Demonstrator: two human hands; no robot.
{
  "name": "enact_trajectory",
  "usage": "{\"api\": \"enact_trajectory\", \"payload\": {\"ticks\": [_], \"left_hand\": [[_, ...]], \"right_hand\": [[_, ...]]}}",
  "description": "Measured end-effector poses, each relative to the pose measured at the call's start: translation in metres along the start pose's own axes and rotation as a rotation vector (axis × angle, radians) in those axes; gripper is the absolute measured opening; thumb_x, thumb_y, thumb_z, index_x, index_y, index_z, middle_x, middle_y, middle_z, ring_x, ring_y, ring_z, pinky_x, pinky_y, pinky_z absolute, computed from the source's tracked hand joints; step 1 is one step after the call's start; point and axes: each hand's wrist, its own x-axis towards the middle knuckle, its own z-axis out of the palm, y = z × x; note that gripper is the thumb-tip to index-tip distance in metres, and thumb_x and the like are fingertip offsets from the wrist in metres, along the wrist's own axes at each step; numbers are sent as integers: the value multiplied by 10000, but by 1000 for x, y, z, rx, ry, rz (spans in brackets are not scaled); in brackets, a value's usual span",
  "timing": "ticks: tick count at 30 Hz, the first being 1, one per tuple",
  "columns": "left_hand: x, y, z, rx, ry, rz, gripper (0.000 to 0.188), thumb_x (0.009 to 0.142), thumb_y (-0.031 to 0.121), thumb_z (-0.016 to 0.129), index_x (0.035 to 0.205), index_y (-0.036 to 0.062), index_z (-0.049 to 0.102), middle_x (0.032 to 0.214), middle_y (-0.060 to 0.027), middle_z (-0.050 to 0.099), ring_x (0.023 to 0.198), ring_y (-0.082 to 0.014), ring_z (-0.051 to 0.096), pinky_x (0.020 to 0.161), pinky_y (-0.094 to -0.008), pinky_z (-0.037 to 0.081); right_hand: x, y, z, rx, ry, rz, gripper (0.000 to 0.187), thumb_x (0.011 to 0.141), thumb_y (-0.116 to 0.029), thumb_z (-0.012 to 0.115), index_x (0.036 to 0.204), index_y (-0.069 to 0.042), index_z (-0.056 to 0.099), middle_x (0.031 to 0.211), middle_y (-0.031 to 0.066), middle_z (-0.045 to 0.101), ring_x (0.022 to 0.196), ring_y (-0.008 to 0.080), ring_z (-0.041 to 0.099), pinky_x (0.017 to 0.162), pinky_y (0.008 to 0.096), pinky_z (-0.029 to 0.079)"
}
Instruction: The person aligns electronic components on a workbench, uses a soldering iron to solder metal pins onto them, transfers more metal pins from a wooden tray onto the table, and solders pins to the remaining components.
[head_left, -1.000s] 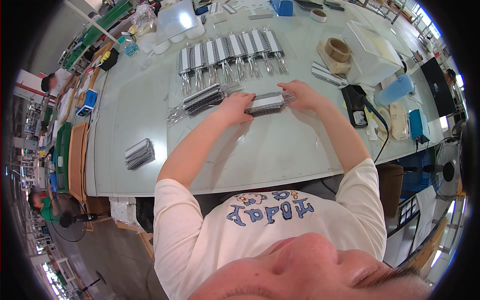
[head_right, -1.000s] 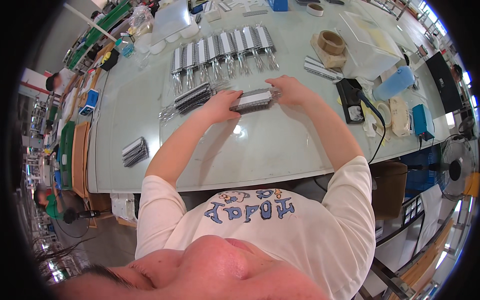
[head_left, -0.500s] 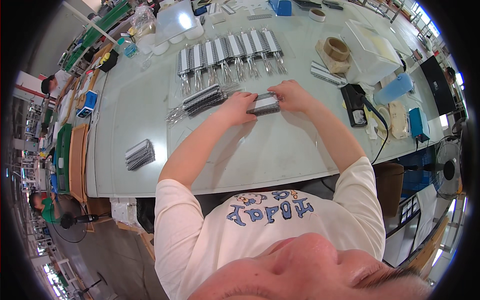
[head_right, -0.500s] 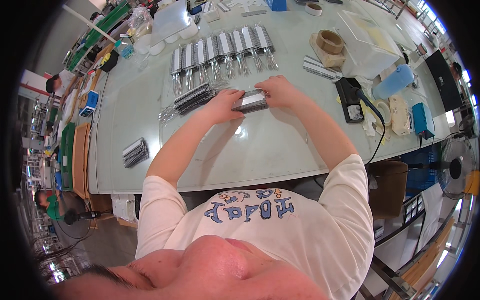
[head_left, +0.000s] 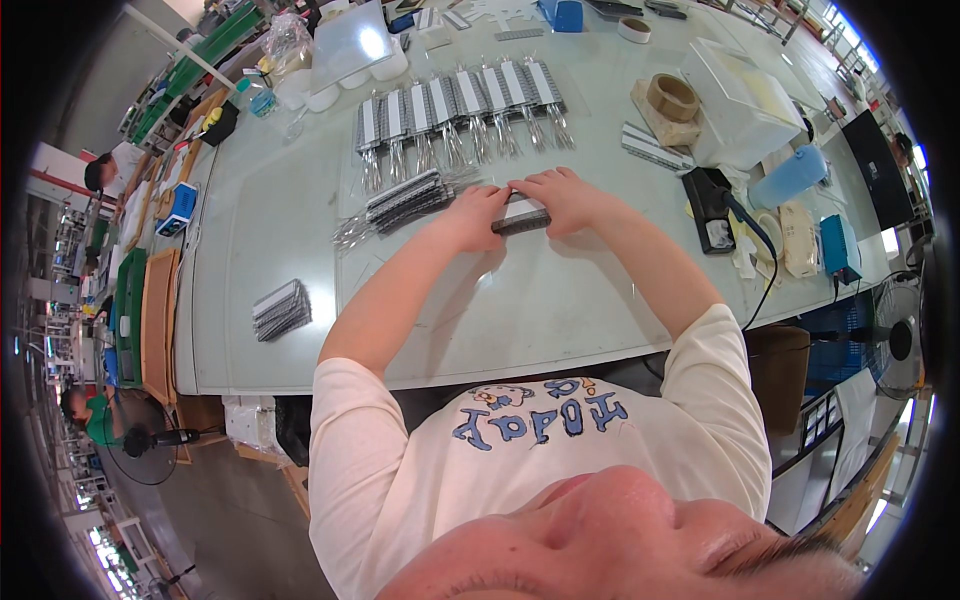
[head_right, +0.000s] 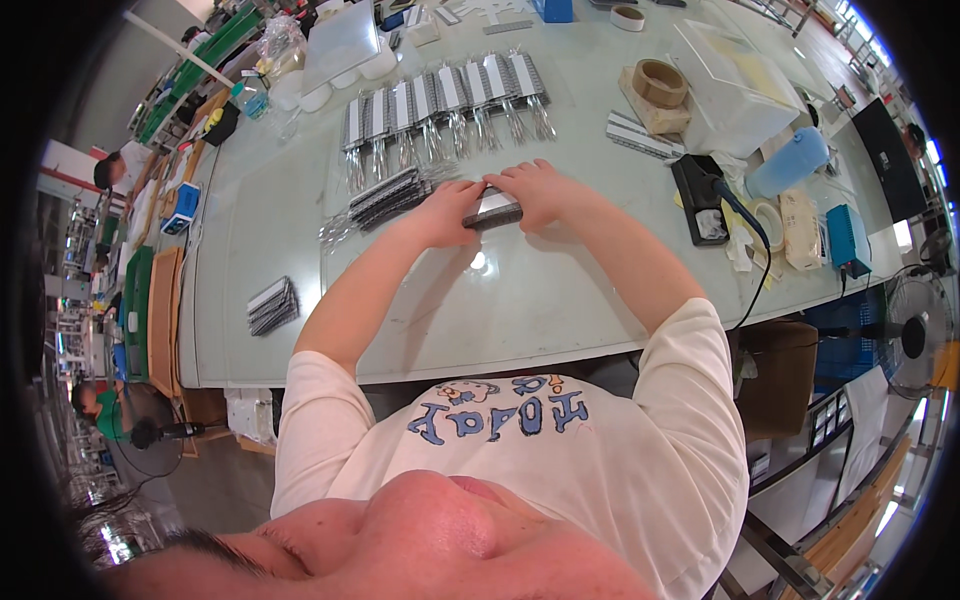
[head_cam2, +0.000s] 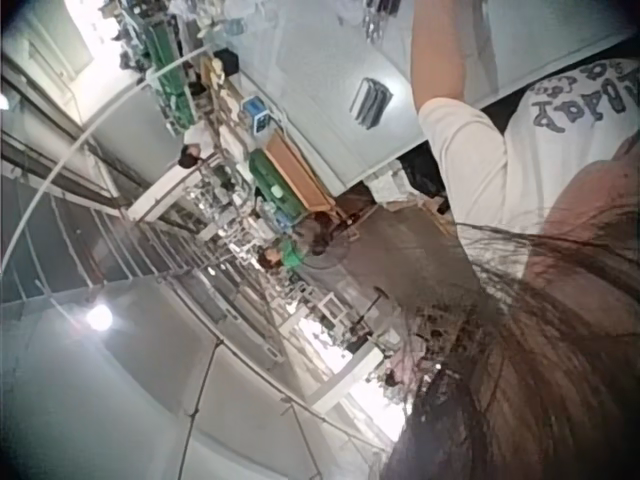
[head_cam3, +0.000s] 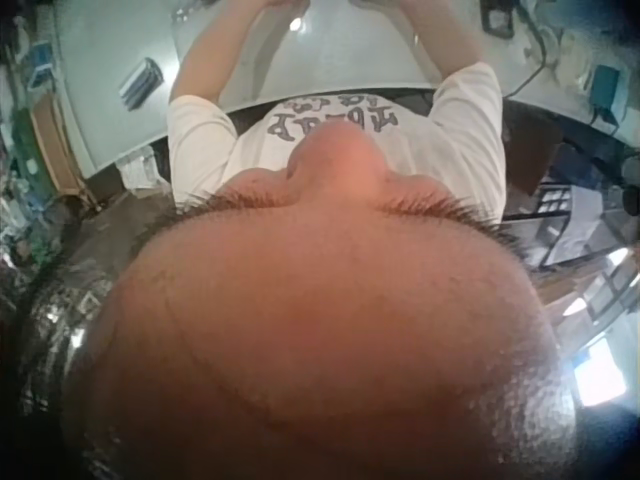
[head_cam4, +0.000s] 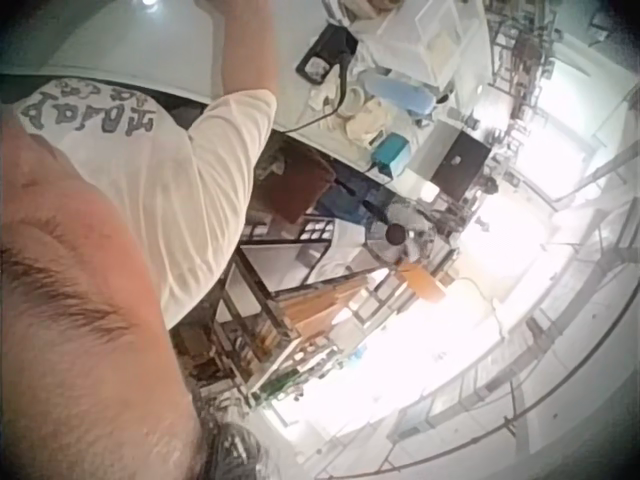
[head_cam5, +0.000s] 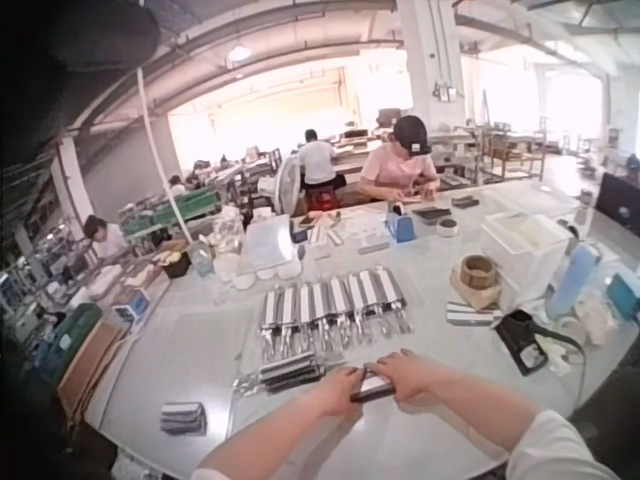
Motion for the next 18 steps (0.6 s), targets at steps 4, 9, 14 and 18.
{"api": "enact_trajectory", "payload": {"ticks": [4, 9, 14, 18], "left_hand": [[2, 1, -2, -17, -17, -10, 846, 660, 195, 719, 1398, 24, 343, 1351, -161, 430, 1265, -334, 377, 1069, -381, 341], [4, 11, -4, 10, -23, 11, 821, 670, 195, 708, 1389, 27, 350, 1322, -160, 452, 1233, -337, 405, 1052, -383, 360], [-2, 22, -5, 59, -24, -7, 779, 679, 202, 691, 1372, 46, 371, 1291, -143, 483, 1176, -339, 448, 1015, -393, 401], [3, 30, -5, 36, -26, 4, 781, 674, 194, 694, 1379, 79, 377, 1303, -130, 475, 1189, -336, 444, 1006, -395, 412]], "right_hand": [[2, -1, -8, 49, -87, 48, 901, 583, -64, 681, 1413, -132, 338, 1263, 97, 512, 1191, 295, 438, 1031, 411, 314], [-3, 4, -8, 69, -71, 50, 867, 598, -42, 669, 1402, -126, 355, 1186, 96, 547, 1114, 297, 484, 966, 406, 368], [-13, 1, 0, -11, -18, 13, 830, 603, -66, 685, 1377, -111, 389, 1124, 96, 570, 1081, 302, 502, 914, 396, 400], [-20, 10, 3, 43, 1, 15, 818, 616, -70, 687, 1377, -110, 389, 1103, 93, 567, 1056, 297, 504, 898, 390, 409]]}}
